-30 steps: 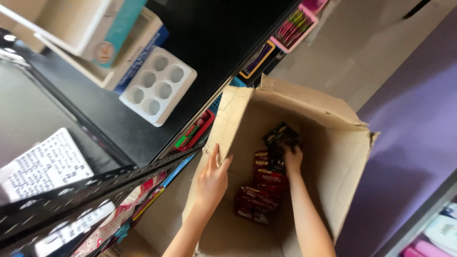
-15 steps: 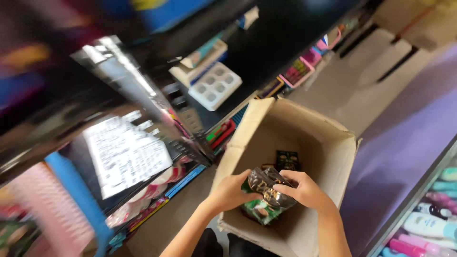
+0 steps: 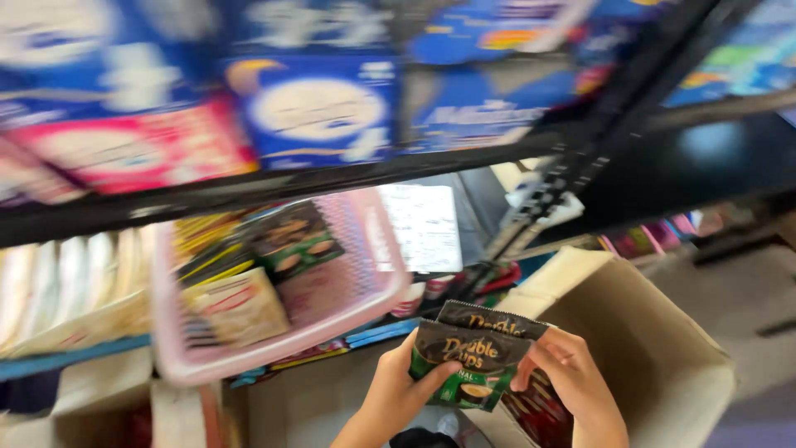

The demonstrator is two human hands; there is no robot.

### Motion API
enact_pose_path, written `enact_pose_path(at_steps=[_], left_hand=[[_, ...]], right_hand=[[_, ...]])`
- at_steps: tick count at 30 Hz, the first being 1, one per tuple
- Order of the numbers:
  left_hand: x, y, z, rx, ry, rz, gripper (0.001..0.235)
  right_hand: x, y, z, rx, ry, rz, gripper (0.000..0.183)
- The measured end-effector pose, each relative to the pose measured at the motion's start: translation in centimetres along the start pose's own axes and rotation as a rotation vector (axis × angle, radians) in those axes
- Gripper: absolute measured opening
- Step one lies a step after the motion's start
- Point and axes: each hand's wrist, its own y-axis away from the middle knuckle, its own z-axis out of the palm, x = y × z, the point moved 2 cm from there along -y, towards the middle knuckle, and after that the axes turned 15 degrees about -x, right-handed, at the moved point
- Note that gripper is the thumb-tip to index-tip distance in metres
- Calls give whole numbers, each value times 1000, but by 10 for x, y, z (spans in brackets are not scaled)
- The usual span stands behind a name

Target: Sorting and organizing small sachets of coffee and other food items into a pink basket and storage box.

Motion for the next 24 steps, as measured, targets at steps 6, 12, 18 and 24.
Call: enact_pose_path(at_steps=[6, 12, 18, 24], left_hand=[[1, 85, -65, 270, -185, 130, 34], [-50, 155, -125, 720, 177, 5, 28], [-45, 189, -156, 961, 134, 260, 25], [-45, 200, -166, 1032, 195, 203, 23]], right_hand=[[-31, -58, 42, 74, 258, -43, 41], [-101, -158, 112, 23, 309, -216, 30], [-92, -251, 155, -147, 450, -212, 25], [-69, -289, 177, -133, 615, -82, 26]])
